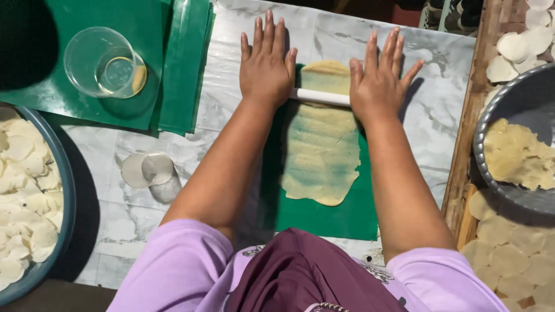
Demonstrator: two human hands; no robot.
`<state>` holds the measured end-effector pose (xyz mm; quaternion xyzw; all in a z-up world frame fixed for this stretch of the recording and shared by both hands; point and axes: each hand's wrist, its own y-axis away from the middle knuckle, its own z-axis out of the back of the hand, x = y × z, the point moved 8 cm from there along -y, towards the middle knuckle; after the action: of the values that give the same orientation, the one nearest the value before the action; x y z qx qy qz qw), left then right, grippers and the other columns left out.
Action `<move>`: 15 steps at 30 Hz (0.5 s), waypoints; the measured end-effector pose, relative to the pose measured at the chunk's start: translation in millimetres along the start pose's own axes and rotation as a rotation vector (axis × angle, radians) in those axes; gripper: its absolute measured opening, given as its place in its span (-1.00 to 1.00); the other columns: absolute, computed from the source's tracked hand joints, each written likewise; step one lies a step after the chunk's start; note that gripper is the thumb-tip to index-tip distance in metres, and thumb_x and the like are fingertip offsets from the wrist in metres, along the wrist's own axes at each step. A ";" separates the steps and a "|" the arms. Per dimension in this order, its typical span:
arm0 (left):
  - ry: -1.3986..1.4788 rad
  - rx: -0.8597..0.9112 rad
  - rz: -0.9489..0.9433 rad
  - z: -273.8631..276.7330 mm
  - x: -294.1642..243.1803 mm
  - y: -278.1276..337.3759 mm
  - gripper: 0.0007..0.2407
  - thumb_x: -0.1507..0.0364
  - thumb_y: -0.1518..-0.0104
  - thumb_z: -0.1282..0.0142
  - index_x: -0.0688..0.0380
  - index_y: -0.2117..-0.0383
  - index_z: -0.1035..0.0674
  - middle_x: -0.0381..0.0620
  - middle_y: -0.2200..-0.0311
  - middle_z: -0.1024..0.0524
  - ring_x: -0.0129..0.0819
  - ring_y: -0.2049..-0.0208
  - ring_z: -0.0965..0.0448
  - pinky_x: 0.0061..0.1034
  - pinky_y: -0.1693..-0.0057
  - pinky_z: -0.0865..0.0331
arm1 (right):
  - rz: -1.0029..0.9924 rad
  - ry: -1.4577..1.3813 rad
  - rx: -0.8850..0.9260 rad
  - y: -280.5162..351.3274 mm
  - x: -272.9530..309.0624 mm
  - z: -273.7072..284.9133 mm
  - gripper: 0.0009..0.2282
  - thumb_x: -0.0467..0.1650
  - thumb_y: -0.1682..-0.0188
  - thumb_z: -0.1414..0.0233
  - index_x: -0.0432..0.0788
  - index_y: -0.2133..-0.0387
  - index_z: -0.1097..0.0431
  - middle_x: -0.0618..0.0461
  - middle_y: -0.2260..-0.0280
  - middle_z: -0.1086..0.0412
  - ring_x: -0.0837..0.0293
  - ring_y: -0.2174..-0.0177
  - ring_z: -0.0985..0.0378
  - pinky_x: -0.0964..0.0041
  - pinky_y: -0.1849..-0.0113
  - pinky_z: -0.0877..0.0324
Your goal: Rolling out small portions of dough into thin sheets using a small rolling pin on a green mat.
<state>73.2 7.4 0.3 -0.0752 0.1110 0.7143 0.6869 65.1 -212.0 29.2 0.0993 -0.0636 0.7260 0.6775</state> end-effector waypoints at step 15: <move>-0.077 -0.083 -0.048 -4.5 -2.8 21.0 -0.47 0.25 -0.40 0.24 0.05 -0.49 -0.07 -0.10 -0.50 0.19 -0.16 -0.51 0.27 -0.02 -0.51 0.41 | 0.032 0.020 -0.018 30.2 -3.1 -10.8 -0.46 -0.11 -0.29 0.37 0.01 -0.50 0.15 -0.13 -0.46 0.41 -0.10 -0.43 0.39 -0.51 -0.25 0.47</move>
<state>52.2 2.8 -2.1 -0.0786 0.0530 0.7039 0.7040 34.5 -214.8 19.3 0.0848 -0.0650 0.7372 0.6671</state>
